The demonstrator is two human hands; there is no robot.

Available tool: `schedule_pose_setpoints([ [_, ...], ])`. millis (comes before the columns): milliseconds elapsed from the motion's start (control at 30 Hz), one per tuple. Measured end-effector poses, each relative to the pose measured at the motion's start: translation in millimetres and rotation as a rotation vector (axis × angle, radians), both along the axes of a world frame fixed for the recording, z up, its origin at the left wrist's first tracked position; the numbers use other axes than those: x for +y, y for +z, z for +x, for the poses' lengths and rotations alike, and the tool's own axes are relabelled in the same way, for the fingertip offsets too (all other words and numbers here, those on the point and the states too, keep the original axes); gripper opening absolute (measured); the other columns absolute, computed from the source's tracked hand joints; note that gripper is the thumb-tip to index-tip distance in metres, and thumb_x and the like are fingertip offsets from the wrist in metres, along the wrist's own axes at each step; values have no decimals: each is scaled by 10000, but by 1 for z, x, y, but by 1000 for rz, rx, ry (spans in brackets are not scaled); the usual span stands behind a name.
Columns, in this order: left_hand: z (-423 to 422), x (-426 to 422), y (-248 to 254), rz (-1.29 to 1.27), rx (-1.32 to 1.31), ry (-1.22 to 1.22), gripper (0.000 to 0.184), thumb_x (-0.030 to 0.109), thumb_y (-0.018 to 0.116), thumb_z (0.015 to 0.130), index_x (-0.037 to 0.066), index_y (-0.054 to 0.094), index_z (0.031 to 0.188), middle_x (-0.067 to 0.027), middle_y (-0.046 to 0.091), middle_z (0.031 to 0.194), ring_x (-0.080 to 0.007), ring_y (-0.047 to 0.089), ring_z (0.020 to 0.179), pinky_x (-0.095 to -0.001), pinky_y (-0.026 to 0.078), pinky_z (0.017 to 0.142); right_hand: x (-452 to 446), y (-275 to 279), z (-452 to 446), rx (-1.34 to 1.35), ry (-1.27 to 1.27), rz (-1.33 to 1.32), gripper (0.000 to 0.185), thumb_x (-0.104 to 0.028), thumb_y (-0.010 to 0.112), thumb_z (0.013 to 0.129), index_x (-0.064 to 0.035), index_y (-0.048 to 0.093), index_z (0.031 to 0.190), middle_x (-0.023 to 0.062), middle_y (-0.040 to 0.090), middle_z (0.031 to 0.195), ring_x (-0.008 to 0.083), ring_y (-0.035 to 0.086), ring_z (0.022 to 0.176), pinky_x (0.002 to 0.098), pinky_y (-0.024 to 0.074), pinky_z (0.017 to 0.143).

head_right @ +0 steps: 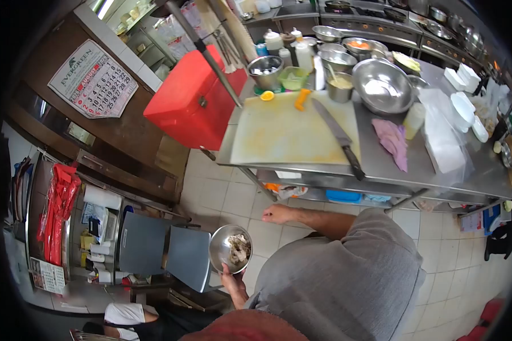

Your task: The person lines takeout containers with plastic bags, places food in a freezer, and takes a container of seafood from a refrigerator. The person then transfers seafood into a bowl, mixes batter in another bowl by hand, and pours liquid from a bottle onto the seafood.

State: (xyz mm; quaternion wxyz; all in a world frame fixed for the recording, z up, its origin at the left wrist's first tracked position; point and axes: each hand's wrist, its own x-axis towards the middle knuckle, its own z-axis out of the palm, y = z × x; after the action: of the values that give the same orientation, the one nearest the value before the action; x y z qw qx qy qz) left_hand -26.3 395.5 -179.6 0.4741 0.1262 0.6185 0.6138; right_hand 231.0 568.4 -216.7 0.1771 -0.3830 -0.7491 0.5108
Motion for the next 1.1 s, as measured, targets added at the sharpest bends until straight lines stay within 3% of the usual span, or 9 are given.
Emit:
schedule_pose_setpoints([
  [267, -129, 193, 40, 134, -13, -56, 518, 241, 477, 923, 41, 259, 1349, -196, 380, 1305, -334, 461, 1148, -497, 483, 846, 170, 67, -73, 102, -266, 30, 305, -317, 518, 877, -46, 603, 986, 99, 633, 794, 203, 584, 715, 353, 463, 666],
  [433, -196, 299, 22, 107, 9, 20, 514, 253, 488, 919, 42, 277, 1338, -188, 408, 1284, -325, 494, 1109, -471, 507, 786, 323, 114, -116, 351, -433, 62, 227, -210, 544, 886, -9, 589, 984, 44, 588, 788, 106, 546, 756, 280, 456, 671],
  [500, -212, 337, 29, 22, 8, 44, 520, 267, 500, 914, 44, 286, 1332, -175, 426, 1269, -317, 513, 1082, -450, 523, 741, 389, 119, -137, 407, -461, 254, 229, -205, 550, 887, -8, 592, 996, 20, 583, 797, 85, 536, 694, 256, 458, 624],
  [533, -223, 355, 31, 27, -5, 58, 529, 266, 515, 906, 59, 288, 1336, -159, 437, 1262, -311, 518, 1073, -436, 532, 699, 413, 133, -150, 421, -484, 210, 232, -205, 553, 886, -12, 594, 1008, 17, 585, 809, 87, 537, 685, 248, 456, 615],
  [633, -261, 412, 28, 126, -54, 99, 489, 218, 514, 910, 53, 316, 1325, -149, 457, 1248, -289, 504, 1099, -444, 486, 828, 488, 169, -190, 399, -547, 160, 256, -216, 566, 883, -15, 593, 1041, 23, 592, 847, 107, 547, 704, 246, 458, 636],
  [800, -315, 525, 43, 178, 40, 167, 458, 214, 551, 897, 36, 372, 1279, -120, 477, 1227, -230, 502, 1089, -382, 450, 872, 634, 144, -261, 406, -501, 523, 284, -218, 615, 853, -20, 600, 1056, 92, 595, 869, 137, 544, 789, 295, 451, 708],
  [867, -342, 572, 51, 153, 53, 182, 447, 220, 553, 897, 33, 382, 1265, -115, 487, 1210, -219, 509, 1073, -373, 450, 860, 682, 149, -287, 188, -526, 730, 266, -193, 641, 827, -62, 607, 1055, 98, 550, 881, 209, 540, 792, 282, 446, 704],
  [933, -376, 626, 54, 103, 73, 118, 429, 236, 557, 896, 34, 394, 1238, -100, 502, 1173, -200, 517, 1039, -357, 440, 852, 751, 133, -301, -42, -556, 1072, 317, -251, 626, 837, -105, 585, 1116, 127, 534, 1051, 263, 521, 960, 340, 433, 786],
  [1100, -463, 742, 42, 214, 98, 24, 439, 256, 553, 898, 30, 387, 1235, -106, 504, 1157, -192, 523, 1015, -348, 454, 829, 888, 96, -291, -672, -839, 1138, 502, -460, 553, 833, -220, 467, 1266, 146, 364, 1326, 303, 319, 1240, 531, 295, 939],
])
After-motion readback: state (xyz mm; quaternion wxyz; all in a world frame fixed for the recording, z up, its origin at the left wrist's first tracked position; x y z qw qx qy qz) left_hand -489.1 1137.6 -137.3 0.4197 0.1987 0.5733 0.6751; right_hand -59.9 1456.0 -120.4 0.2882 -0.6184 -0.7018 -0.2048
